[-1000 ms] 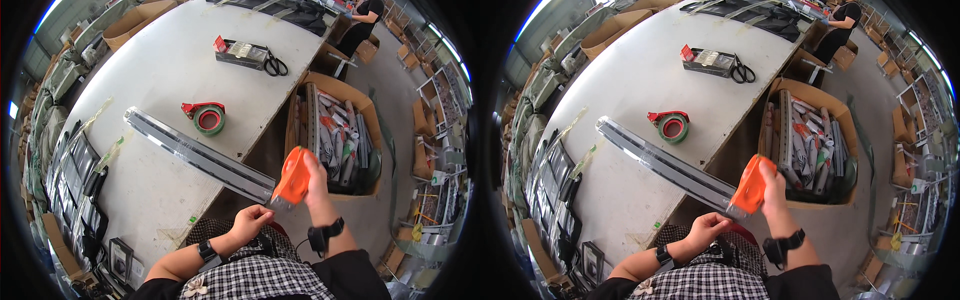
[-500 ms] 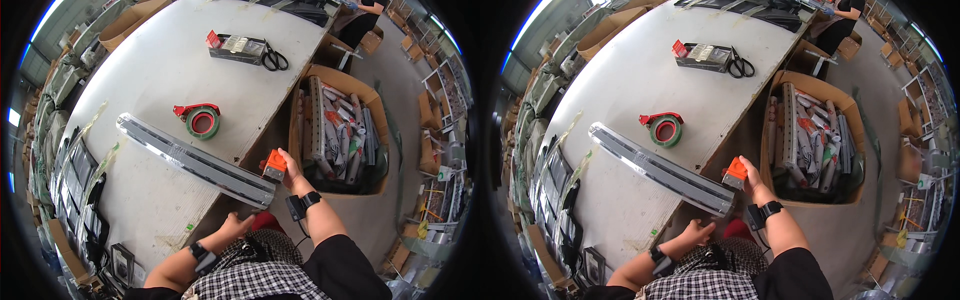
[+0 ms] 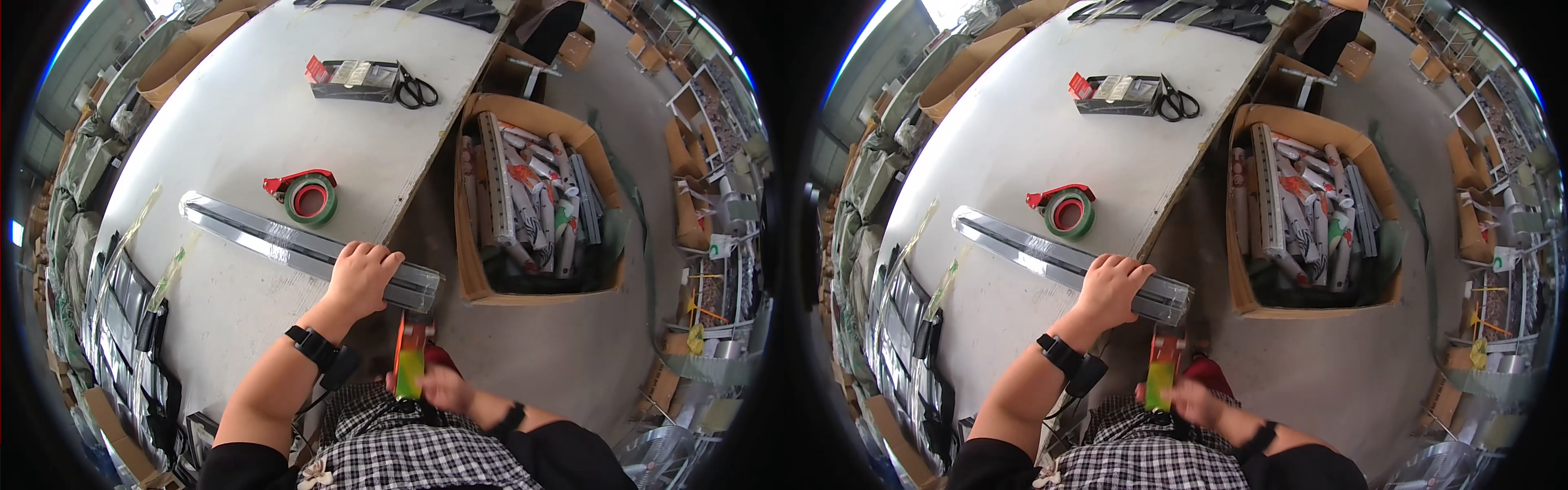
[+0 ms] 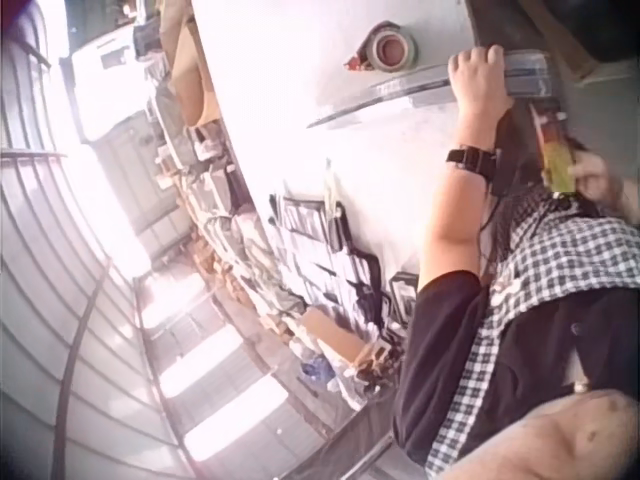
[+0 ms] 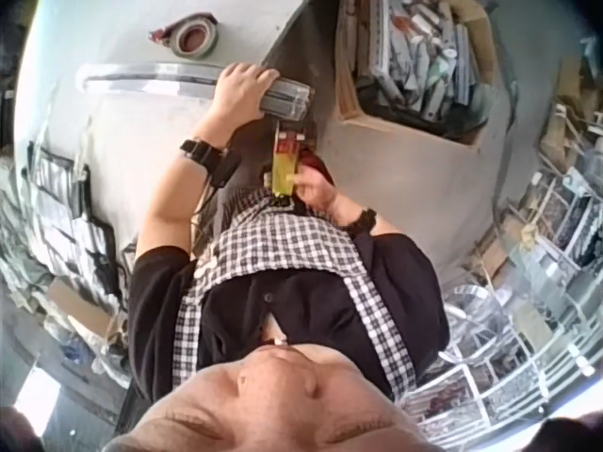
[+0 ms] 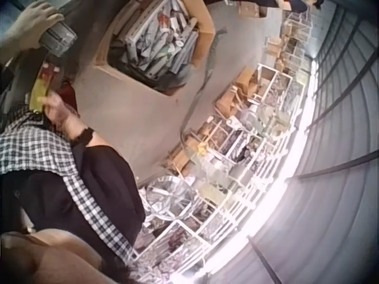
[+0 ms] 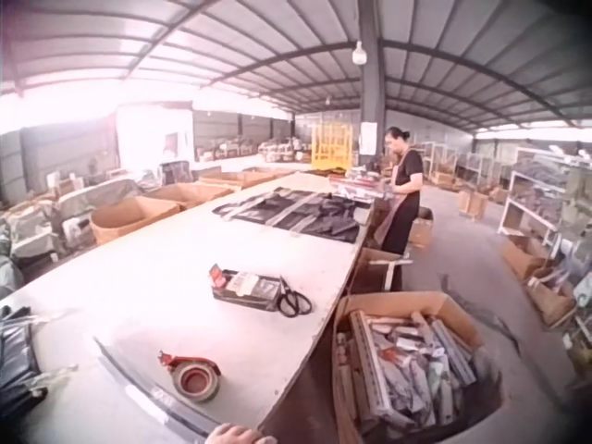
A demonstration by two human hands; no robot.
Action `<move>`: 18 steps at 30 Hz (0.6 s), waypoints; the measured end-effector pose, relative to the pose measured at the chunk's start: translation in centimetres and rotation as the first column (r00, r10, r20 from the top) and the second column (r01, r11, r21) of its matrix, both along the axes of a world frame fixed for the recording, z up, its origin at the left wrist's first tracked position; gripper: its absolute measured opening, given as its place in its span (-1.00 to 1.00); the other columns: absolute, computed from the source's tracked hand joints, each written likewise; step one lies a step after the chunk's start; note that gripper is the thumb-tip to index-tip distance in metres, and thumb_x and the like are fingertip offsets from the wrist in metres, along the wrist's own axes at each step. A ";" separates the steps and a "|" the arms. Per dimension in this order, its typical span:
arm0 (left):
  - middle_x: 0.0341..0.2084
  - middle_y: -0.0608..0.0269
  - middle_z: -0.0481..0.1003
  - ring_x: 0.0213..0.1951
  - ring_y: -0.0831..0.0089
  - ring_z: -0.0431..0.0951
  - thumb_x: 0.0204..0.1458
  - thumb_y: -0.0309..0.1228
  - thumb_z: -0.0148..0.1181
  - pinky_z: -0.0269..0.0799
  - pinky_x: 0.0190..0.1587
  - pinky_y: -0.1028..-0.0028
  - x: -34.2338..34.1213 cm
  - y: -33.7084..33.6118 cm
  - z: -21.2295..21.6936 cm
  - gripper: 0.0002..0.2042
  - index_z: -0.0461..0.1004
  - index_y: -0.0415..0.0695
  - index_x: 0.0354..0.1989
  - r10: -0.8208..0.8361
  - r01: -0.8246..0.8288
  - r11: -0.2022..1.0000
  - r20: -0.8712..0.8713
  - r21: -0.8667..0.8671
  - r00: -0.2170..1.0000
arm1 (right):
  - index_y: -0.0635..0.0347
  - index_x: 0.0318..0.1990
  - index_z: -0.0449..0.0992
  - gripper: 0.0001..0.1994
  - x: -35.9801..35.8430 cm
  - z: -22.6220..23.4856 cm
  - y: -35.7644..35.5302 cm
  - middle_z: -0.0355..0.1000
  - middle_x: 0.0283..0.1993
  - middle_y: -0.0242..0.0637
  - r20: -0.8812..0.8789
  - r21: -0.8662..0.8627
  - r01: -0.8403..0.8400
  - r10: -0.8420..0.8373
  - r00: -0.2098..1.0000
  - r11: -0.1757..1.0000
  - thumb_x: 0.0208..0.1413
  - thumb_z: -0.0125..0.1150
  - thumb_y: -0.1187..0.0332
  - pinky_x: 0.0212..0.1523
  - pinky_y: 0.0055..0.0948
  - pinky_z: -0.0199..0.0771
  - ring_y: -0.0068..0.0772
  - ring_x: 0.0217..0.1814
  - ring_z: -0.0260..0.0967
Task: Wrapping long metal rails in green protective plastic film, securing them with tape from a dispenser, and applying printed identification labels.
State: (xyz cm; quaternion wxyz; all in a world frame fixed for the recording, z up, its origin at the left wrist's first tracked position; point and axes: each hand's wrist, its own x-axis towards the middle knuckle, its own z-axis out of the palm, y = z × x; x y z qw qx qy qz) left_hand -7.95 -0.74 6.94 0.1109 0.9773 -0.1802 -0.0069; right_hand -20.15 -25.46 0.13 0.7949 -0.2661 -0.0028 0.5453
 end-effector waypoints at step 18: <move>-0.10 0.33 0.49 -0.01 0.25 0.48 -0.49 -0.35 0.51 0.31 0.16 0.20 -1.8 -0.4 -0.4 -0.27 0.44 0.03 0.05 0.075 -0.071 0.997 0.109 -0.034 0.991 | 0.23 0.44 0.01 -0.11 2.8 12.6 -1.6 0.41 0.18 -0.14 0.305 -0.140 0.088 -0.041 0.951 0.986 0.12 0.37 -0.02 0.30 -0.18 0.33 -0.24 0.23 0.40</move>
